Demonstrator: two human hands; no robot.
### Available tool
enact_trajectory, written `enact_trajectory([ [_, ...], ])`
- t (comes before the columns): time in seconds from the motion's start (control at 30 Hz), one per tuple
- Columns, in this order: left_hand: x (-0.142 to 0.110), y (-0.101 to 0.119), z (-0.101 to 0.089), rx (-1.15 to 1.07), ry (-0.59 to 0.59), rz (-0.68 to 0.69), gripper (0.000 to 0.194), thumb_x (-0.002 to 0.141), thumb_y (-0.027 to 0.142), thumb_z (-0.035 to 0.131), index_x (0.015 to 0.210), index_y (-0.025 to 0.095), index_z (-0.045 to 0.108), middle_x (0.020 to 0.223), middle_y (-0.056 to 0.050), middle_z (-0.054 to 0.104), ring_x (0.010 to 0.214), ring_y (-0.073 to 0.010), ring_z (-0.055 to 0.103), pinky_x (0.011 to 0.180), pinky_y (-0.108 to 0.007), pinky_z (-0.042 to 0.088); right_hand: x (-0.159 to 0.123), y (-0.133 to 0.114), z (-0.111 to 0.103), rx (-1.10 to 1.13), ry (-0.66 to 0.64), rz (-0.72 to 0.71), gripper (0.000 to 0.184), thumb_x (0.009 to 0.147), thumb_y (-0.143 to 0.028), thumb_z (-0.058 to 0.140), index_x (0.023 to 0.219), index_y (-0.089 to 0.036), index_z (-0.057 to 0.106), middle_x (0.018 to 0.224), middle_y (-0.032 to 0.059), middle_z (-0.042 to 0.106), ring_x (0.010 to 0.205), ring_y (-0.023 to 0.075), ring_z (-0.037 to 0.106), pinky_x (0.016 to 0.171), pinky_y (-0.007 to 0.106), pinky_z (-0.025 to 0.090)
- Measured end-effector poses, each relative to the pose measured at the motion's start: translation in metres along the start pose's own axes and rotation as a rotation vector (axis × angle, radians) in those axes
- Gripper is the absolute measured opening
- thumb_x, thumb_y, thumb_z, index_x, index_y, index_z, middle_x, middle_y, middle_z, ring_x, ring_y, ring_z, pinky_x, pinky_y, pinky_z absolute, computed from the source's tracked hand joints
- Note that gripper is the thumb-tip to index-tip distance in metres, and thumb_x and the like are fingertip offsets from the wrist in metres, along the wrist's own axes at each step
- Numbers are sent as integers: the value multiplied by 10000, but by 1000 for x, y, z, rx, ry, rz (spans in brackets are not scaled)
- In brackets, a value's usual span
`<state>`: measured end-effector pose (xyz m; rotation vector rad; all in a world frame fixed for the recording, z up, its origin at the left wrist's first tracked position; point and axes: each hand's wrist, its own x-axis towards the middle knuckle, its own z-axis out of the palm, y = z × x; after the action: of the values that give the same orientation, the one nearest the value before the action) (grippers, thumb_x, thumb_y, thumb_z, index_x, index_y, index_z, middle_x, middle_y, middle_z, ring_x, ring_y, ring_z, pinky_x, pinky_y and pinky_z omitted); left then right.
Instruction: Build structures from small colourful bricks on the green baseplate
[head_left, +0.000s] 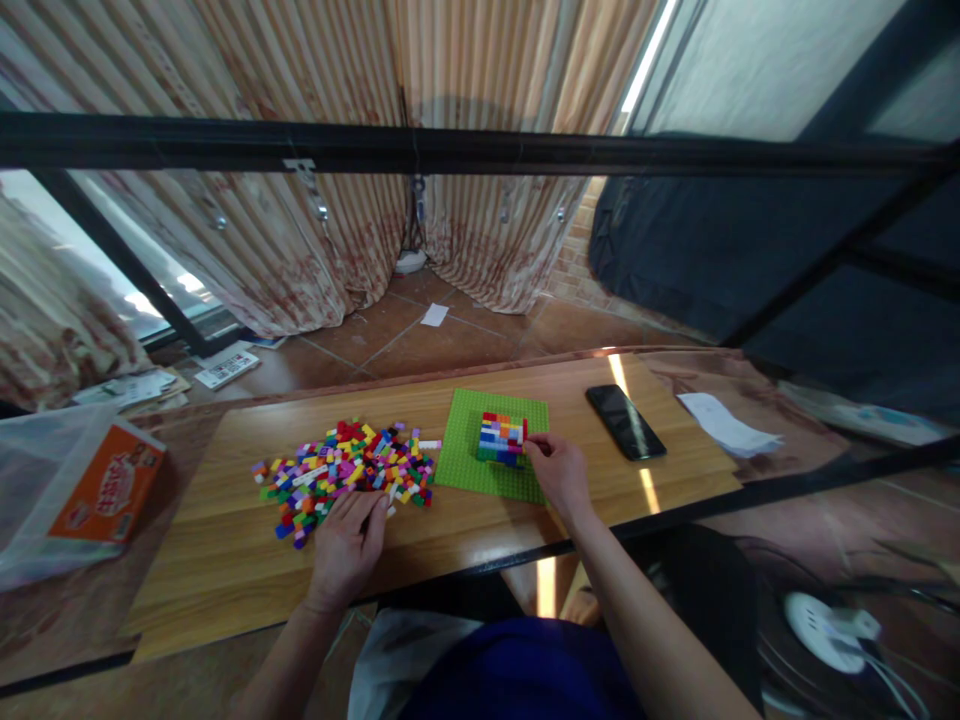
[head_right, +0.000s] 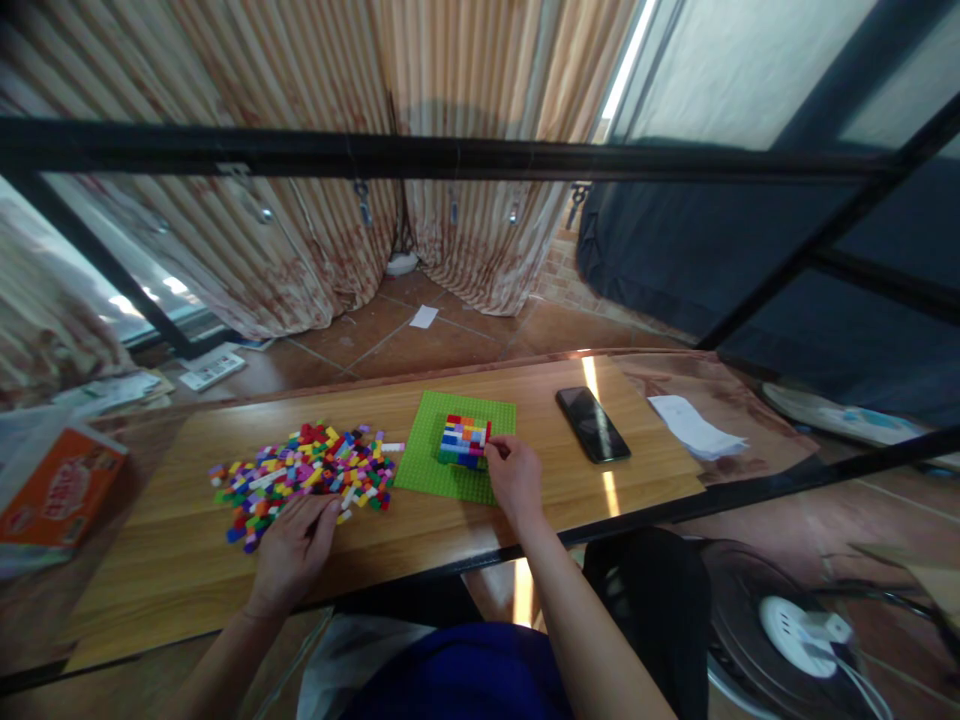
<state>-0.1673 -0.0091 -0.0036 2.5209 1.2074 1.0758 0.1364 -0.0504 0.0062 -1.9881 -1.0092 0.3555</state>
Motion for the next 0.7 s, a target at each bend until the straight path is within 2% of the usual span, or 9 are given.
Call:
enact_trajectory([
  [0.13,-1,-1,1,0,5,-10,214,925,262,473,855,181,659,795,-44,711,756,-174,646,826,-325,481,0,8,4,83,-21,22,301,777,-419,579,864,-171,725,789,85,748,720,224,678,666,319,471],
  [0.33,-2,-3,2,10,-11,-6,221,932,264,465,866,174,656,806,-50,710,768,-174,645,824,-326,482,-1,12,9,71,-24,7,312,798,-431,562,869,-162,703,814,98,741,738,222,670,680,324,466],
  [0.57,-2,-3,2,-5,23,2,222,923,276,471,866,171,658,799,-55,709,767,-175,644,759,-300,496,3,12,4,75,-98,-4,334,810,-446,545,859,-152,695,775,90,723,708,222,657,661,329,467],
  [0.7,-2,-1,0,-9,12,-5,225,925,285,464,872,178,655,810,-55,711,782,-179,649,797,-316,500,-14,17,3,89,0,-72,352,857,-423,493,982,-145,669,860,111,708,772,228,649,702,352,498],
])
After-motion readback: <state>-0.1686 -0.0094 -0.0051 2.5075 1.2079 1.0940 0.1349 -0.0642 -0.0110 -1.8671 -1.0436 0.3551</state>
